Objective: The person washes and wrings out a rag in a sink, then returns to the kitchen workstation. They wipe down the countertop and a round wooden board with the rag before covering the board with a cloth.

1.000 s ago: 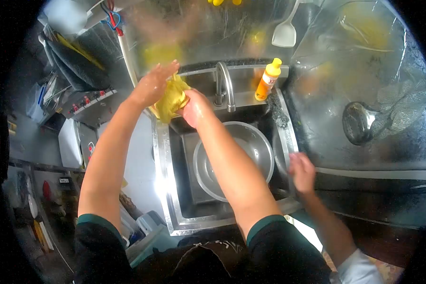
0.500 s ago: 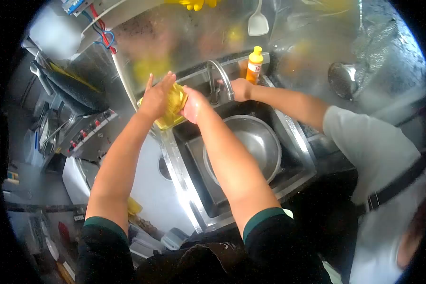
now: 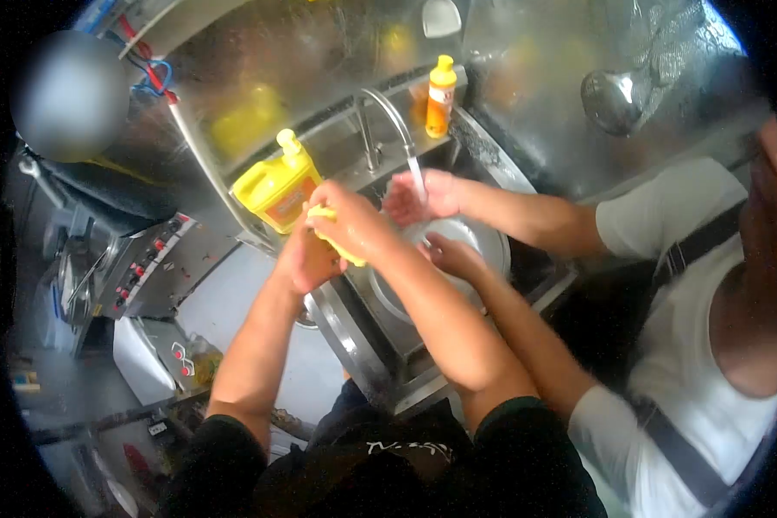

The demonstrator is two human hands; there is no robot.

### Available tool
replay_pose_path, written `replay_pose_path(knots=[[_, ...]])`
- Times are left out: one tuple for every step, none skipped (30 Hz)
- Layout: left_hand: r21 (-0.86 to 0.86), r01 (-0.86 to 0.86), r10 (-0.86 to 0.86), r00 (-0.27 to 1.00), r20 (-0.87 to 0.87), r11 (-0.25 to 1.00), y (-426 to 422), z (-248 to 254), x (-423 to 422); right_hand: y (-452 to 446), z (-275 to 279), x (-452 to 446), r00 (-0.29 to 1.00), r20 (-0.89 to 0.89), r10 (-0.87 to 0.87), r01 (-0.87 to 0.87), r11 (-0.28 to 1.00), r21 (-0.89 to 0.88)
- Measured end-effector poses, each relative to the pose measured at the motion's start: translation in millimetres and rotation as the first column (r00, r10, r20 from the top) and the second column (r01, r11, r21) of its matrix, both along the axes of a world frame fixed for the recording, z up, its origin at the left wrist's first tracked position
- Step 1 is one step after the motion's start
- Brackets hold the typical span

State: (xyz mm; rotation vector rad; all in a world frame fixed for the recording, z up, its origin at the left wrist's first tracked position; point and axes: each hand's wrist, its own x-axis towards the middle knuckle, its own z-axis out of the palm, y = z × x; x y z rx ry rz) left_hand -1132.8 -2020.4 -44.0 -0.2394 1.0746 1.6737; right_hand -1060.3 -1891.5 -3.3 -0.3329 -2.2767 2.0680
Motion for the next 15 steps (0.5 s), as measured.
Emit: replay_pose_path(knots=[[0.19, 0.038, -0.032, 0.999, -0.032, 0.981, 5, -20, 0, -11, -9, 8, 0.986, -0.154, -0.063, 0.113, 0.934, 0.339], [0.374, 0.081, -0.062, 0.996, -0.062, 0.924, 12, -56, -2, -24, -18, 15, 0.95, -0.304, -0.068, 0.252, 0.741, 0.622], [0.444, 0.186, -0.108, 0.975, -0.196, 0.876, 11, -96, -4, -40, -28, 21, 0.921, -0.38, -0.084, 0.328, 0.695, 0.64], [0.501, 0.283, -0.124, 0.937, -0.326, 0.818, 11, -106, -1, -62, -36, 30, 0.89, -0.446, -0.091, 0.392, 0.649, 0.651], [0.597, 0.236, -0.274, 0.961, -0.028, 0.767, 7, -114, 2, -83, -38, 42, 0.888, -0.456, -0.058, 0.394, 0.604, 0.693], [0.668, 0.169, -0.425, 0.873, 0.24, 0.724, 8, -98, 3, -96, -39, 47, 0.878, -0.479, -0.021, 0.409, 0.553, 0.725], [0.532, 0.148, -0.325, 0.911, 0.256, 0.834, 16, -92, 9, -92, -53, 43, 0.801, -0.589, -0.109, 0.554, 0.51, 0.658], [0.373, 0.112, -0.216, 0.943, 0.251, 0.921, 23, -88, 25, -75, -69, 38, 0.838, -0.478, -0.264, 0.546, 0.426, 0.722], [0.199, 0.064, -0.108, 0.969, 0.222, 0.978, 27, -85, 44, -49, -84, 32, 0.832, -0.358, -0.424, 0.516, 0.353, 0.781], [0.028, 0.001, -0.006, 0.987, 0.162, 1.0, 31, -79, 56, -33, -91, 29, 0.783, -0.241, -0.573, 0.469, 0.291, 0.834], [-0.044, 0.043, -0.04, 0.998, 0.052, 0.998, 29, -56, 63, -32, -92, 30, 0.757, -0.208, -0.619, 0.486, 0.32, 0.814], [-0.093, 0.091, -0.093, 0.996, -0.013, 0.991, 26, -52, 63, -33, -91, 33, 0.728, -0.171, -0.664, 0.502, 0.346, 0.792], [-0.129, 0.12, -0.131, 0.988, -0.078, 0.984, 26, -50, 60, -30, -90, 36, 0.708, -0.142, -0.692, 0.515, 0.367, 0.775], [-0.163, 0.128, -0.153, 0.977, -0.15, 0.978, 29, -49, 53, -45, -91, 35, 0.711, -0.035, -0.703, 0.425, 0.389, 0.817], [-0.081, 0.118, -0.124, 0.989, -0.085, 0.99, 25, -59, 48, -69, -87, 41, 0.756, -0.331, -0.565, 0.59, 0.37, 0.717]])
